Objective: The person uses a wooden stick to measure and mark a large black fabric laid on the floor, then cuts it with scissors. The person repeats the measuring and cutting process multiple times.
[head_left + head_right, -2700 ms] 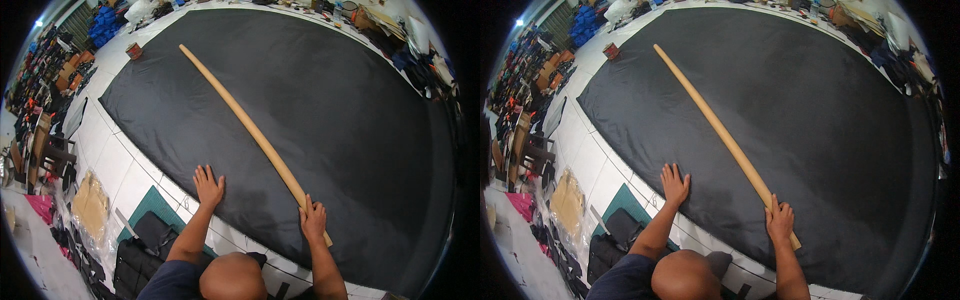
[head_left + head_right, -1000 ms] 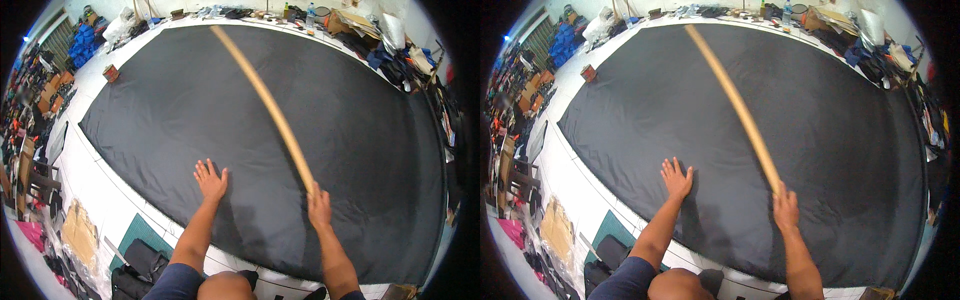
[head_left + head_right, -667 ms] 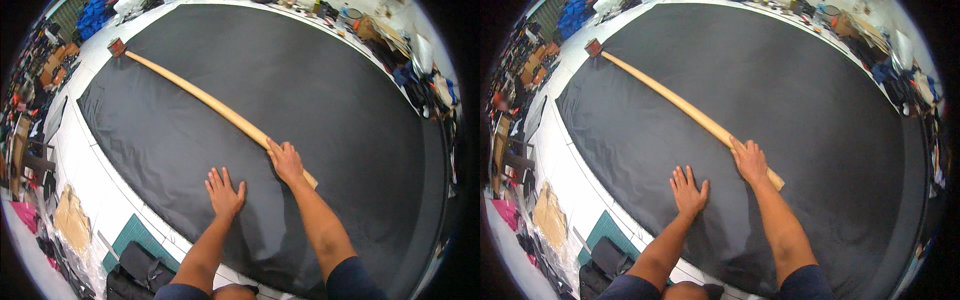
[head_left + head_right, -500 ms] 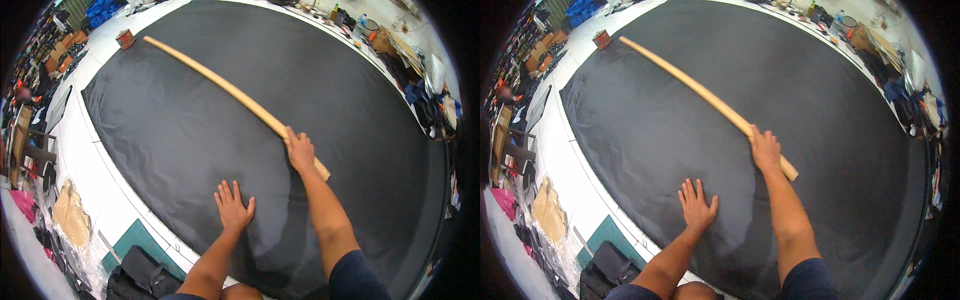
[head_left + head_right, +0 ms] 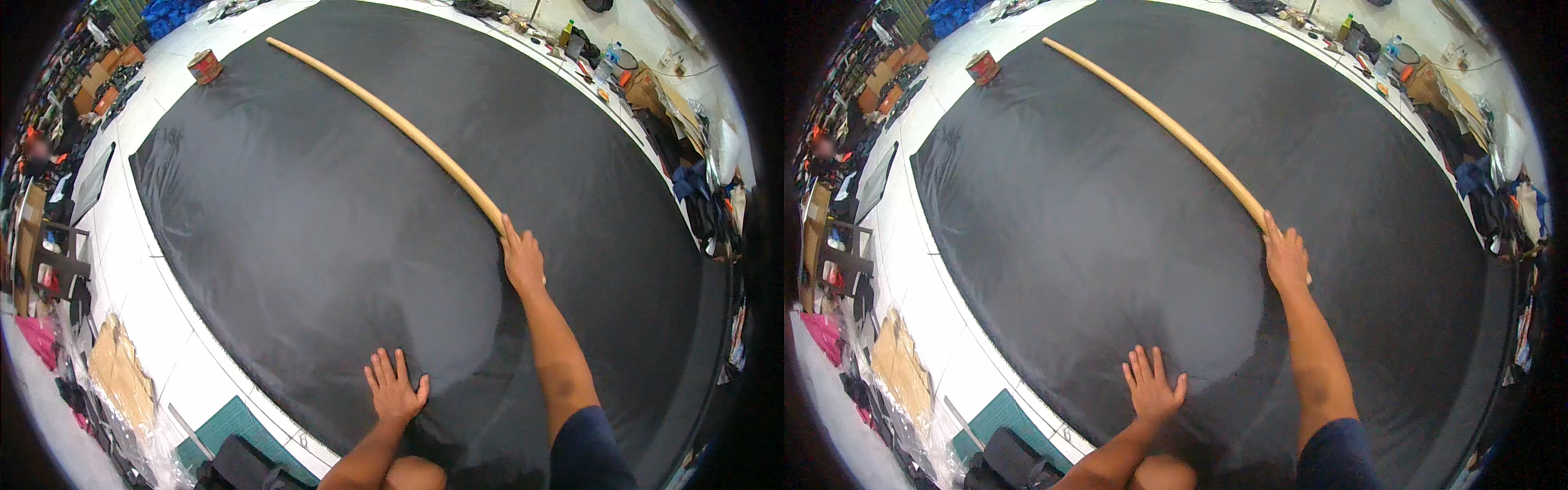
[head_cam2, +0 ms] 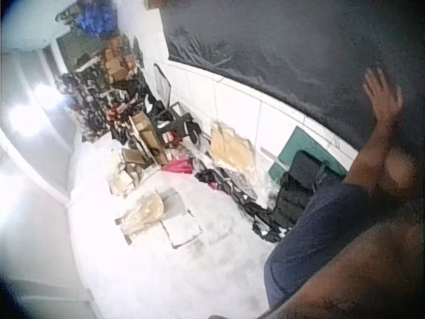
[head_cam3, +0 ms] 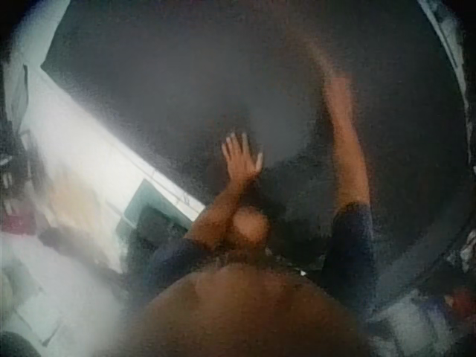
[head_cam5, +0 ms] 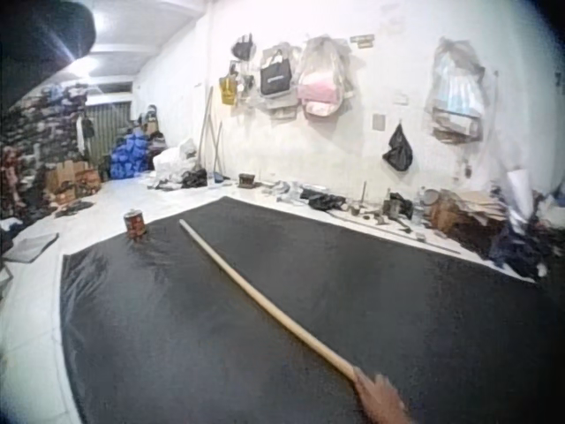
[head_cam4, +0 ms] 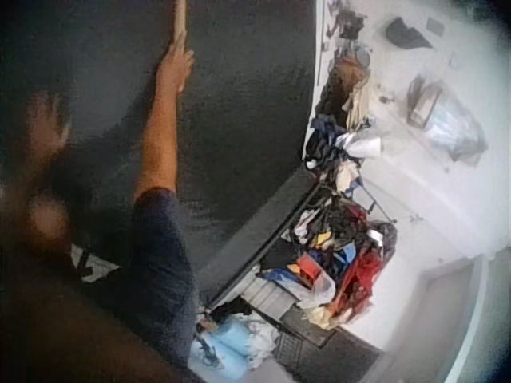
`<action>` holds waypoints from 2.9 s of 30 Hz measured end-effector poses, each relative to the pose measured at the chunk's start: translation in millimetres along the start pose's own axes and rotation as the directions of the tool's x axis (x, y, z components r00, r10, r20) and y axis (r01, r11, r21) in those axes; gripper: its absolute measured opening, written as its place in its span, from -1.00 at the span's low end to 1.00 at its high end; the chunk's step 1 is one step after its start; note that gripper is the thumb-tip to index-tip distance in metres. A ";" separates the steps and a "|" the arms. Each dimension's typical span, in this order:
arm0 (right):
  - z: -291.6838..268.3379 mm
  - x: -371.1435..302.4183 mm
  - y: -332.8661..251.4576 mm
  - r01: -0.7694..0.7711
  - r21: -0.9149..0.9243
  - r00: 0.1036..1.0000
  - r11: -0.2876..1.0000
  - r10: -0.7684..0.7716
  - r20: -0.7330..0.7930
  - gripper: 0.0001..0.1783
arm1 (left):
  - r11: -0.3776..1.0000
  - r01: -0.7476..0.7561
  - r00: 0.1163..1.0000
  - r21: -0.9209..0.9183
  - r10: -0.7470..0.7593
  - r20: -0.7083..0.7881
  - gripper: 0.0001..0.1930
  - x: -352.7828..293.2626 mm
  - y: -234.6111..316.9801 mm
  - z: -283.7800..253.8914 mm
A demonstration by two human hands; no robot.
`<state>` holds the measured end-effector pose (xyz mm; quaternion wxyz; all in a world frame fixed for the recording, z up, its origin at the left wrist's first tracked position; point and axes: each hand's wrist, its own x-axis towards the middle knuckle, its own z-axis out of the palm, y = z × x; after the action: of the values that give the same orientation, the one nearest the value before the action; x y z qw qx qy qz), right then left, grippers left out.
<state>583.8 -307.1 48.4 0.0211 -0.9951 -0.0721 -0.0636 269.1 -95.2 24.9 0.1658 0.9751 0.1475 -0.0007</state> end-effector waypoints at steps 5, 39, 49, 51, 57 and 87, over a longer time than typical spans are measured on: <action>8.5 89.6 -44.4 -0.127 0.065 0.990 0.990 0.122 0.076 -0.37 | 1.000 0.008 0.999 0.003 -0.008 0.048 -0.15 1.0 -1.2 -2.8; -71.7 -500.1 103.1 -0.729 0.013 0.681 0.685 0.722 0.127 -0.35 | 0.997 -0.051 0.997 0.062 0.055 -0.061 -0.12 -13.3 -3.0 9.2; -111.4 -709.2 153.0 -0.930 -0.068 0.347 0.361 0.925 0.157 -0.36 | 0.956 -0.278 0.960 0.098 0.273 0.060 -0.19 -90.7 -52.8 2.9; -116.8 -731.9 167.3 -0.948 -0.027 0.309 0.316 0.940 0.145 -0.35 | 0.956 -0.272 0.962 0.112 0.267 0.058 -0.17 -126.5 -67.1 0.7; -126.0 -731.6 176.4 -0.902 0.202 0.409 0.380 0.904 0.122 -0.37 | 0.980 -0.128 0.989 0.154 0.115 0.089 -0.09 -190.0 -94.8 -16.0; -95.3 -514.7 -198.8 0.255 0.658 0.850 0.708 -0.489 0.197 -0.44 | 0.563 0.285 0.916 -0.776 -0.399 0.047 -0.45 -250.9 -151.0 -47.9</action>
<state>37.7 -188.0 82.7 0.3135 -0.8918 -0.2938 0.1419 -16.6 -15.7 34.0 0.5508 0.7605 0.3306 0.0950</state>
